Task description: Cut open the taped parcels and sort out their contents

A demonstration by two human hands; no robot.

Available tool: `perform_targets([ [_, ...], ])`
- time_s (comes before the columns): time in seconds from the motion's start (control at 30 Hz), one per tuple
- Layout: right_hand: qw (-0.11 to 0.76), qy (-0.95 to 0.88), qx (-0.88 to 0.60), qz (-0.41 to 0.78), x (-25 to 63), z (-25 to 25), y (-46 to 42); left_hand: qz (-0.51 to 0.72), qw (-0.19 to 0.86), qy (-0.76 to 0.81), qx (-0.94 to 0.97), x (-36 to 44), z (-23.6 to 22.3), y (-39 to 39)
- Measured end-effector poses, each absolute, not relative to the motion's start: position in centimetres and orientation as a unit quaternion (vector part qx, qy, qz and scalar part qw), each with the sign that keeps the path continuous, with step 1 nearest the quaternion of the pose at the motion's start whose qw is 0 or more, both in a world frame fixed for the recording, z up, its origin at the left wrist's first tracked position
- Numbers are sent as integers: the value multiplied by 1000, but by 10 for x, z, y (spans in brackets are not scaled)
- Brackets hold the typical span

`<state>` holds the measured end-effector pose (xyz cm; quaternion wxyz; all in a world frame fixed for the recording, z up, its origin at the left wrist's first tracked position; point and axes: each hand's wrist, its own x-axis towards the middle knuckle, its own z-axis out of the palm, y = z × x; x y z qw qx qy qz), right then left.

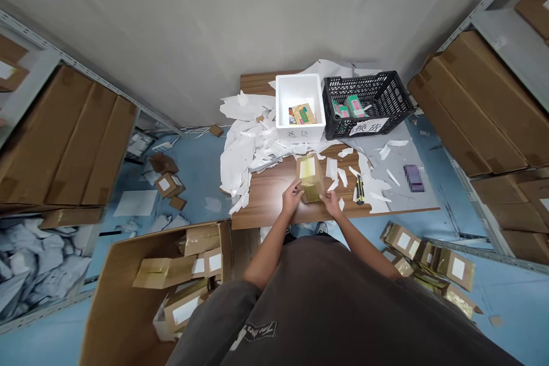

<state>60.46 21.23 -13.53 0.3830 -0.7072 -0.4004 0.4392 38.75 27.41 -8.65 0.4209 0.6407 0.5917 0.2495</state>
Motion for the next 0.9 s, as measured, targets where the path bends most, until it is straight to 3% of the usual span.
perform_targets([
  [0.1, 330, -420, -706, 465, 605, -149, 204, 195, 407, 578, 680, 393, -98, 263],
  [0.23, 226, -474, -750, 403, 617, -152, 202, 148, 419, 555, 703, 403, -113, 244],
  [0.57, 244, -606, -669, 354, 631, -129, 203, 182, 461, 544, 677, 421, -115, 244],
  [0.8, 241, -607, -688, 317, 643, -59, 247, 203, 378, 618, 659, 411, -65, 274],
  [0.9, 178, -595, -718, 314, 640, -40, 279, 201, 350, 673, 620, 417, -57, 293],
])
